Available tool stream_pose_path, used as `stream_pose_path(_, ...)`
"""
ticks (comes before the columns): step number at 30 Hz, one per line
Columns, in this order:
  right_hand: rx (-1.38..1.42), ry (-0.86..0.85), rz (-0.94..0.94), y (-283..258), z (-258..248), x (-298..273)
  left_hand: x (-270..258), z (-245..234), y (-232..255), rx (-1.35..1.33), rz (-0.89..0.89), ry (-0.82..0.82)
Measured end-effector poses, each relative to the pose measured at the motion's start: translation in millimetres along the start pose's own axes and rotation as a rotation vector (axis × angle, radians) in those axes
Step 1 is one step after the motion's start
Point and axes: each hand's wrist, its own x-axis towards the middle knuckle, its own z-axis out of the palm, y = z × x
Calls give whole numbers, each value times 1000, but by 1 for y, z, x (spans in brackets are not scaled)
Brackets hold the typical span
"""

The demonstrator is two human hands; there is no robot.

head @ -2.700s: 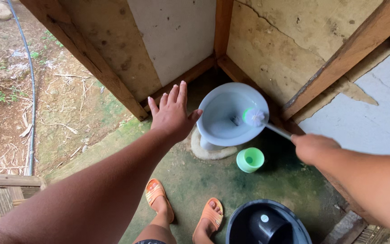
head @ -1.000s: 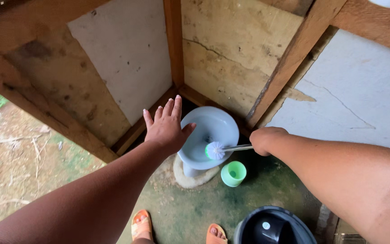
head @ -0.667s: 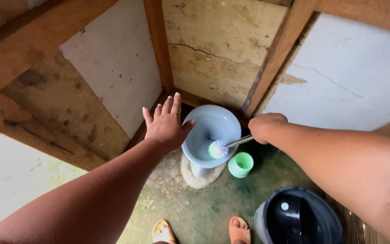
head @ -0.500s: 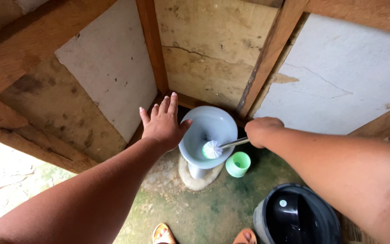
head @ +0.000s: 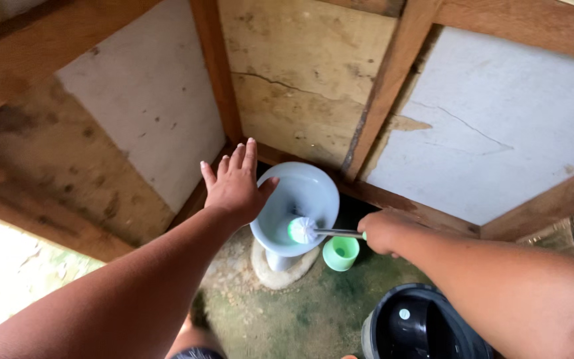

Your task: The person scrubs the inside of a white toilet bowl using a long-handled toilet brush. The person repeatedly dips the brush into a black bucket and scrubs the bowl's interior surfaces.

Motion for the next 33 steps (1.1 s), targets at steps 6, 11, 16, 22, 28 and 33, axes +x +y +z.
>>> stream_pose_path(6,208,-89,111,-12,57,23,33,13,-10,59,133,-19)
stream_pose_path(11,289,-153,173,-15,72,37,51,10,-28,70,179,-67)
stream_pose_path(16,117,-155,93,-25,85,-1,54,6,-35,67,154,-146)
stream_pose_path(22,-139,-104,213,29,52,11,51,13,-44,53,127,-178)
stream_pose_path(28,-103,-193,253,24,71,8,44,26,-40,18,112,-192)
stream_pose_path(33,35,-235,318,1,88,-58,50,31,-30,-10,126,-203)
